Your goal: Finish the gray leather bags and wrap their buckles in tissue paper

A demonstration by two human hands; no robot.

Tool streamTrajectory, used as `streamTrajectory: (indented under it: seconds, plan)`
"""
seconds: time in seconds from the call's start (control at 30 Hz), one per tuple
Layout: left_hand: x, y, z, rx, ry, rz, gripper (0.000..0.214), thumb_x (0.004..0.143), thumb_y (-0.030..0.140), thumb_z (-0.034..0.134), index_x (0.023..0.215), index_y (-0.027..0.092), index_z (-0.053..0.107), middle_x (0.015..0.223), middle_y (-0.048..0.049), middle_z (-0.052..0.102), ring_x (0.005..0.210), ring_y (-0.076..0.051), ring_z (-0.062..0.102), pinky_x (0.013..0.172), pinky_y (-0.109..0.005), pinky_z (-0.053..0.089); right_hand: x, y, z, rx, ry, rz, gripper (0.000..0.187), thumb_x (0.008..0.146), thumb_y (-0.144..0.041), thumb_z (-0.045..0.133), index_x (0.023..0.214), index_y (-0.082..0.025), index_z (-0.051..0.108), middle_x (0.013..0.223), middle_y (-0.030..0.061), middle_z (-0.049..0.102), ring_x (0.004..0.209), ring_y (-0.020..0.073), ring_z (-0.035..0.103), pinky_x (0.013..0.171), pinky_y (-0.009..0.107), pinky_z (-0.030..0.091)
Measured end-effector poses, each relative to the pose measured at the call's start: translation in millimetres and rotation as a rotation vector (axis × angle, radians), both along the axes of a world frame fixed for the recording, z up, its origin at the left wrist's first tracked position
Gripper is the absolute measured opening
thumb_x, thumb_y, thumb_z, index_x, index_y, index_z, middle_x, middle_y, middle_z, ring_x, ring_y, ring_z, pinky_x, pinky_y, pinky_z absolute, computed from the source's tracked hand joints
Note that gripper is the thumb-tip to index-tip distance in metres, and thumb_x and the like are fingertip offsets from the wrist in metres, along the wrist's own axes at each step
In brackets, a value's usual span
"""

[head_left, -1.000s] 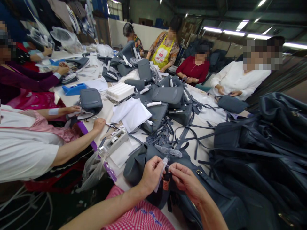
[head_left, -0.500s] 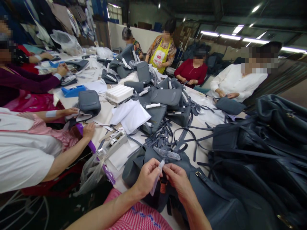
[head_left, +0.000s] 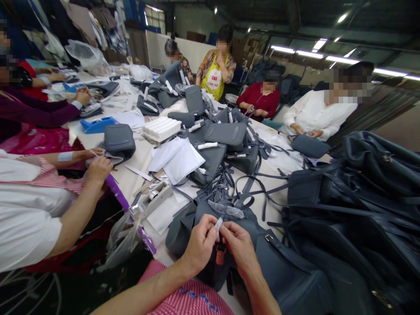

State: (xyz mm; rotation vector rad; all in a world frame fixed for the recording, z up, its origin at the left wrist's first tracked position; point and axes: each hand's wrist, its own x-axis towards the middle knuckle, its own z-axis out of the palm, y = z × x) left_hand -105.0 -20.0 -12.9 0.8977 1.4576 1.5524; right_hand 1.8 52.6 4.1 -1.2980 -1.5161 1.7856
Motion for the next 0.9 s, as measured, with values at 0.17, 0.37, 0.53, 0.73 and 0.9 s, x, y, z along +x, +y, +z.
streamTrajectory:
  seconds: [0.17, 0.37, 0.53, 0.73, 0.9]
  plan:
    - [1.8, -3.6, 0.5, -0.011, 0.0, 0.01, 0.01, 0.09, 0.027, 0.046, 0.091, 0.018, 0.051, 0.065, 0.0034, 0.055, 0.06, -0.011, 0.054, 0.061, -0.022, 0.043, -7.5, -3.0, -7.4, -0.062, 0.112, -0.085, 0.04, 0.062, -0.049, 0.078, 0.081, -0.016, 0.066, 0.054, -0.0038, 0.059, 0.048, 0.0109, 0.049, 0.048, 0.023, 0.038]
    - [5.0, -5.3, -2.1, -0.037, -0.088, 0.014, 0.014, 0.088, 0.033, 0.051, 0.087, 0.02, 0.047, 0.062, 0.0049, 0.055, 0.054, -0.01, 0.053, 0.052, -0.019, 0.043, -13.8, -8.0, -5.1, -0.042, 0.166, -0.138, 0.048, 0.058, -0.043, 0.082, 0.092, -0.021, 0.055, 0.047, -0.0087, 0.056, 0.04, 0.0104, 0.048, 0.04, 0.02, 0.036]
    - [6.4, -3.5, -3.2, -0.071, -0.186, 0.059, 0.028, 0.084, 0.042, 0.058, 0.087, 0.022, 0.039, 0.057, 0.0065, 0.058, 0.045, -0.01, 0.053, 0.045, -0.019, 0.043, -19.1, -12.6, 6.1, -0.193, 0.284, -0.126, 0.041, 0.061, -0.038, 0.08, 0.09, -0.02, 0.058, 0.055, -0.0076, 0.057, 0.037, 0.0054, 0.037, 0.036, 0.018, 0.031]
    - [5.3, -0.3, -6.9, -0.063, -0.257, 0.05, 0.036, 0.08, 0.048, 0.063, 0.087, 0.021, 0.04, 0.055, 0.0061, 0.059, 0.044, -0.01, 0.055, 0.045, -0.019, 0.043, -13.0, -7.1, 5.0, -0.355, 0.472, -0.099, 0.024, 0.063, -0.023, 0.074, 0.084, -0.017, 0.064, 0.05, -0.0095, 0.051, 0.036, 0.0011, 0.017, 0.035, 0.015, 0.023]
    - [3.6, -0.6, -1.1, -0.039, -0.208, 0.002, 0.029, 0.083, 0.046, 0.059, 0.079, 0.019, 0.048, 0.059, 0.0041, 0.056, 0.049, -0.009, 0.053, 0.048, -0.019, 0.044, -11.0, -4.8, 6.9, -0.362, 0.501, -0.061, 0.03, 0.075, -0.047, 0.07, 0.077, -0.018, 0.064, 0.051, -0.0059, 0.051, 0.037, 0.0032, 0.024, 0.036, 0.018, 0.024]
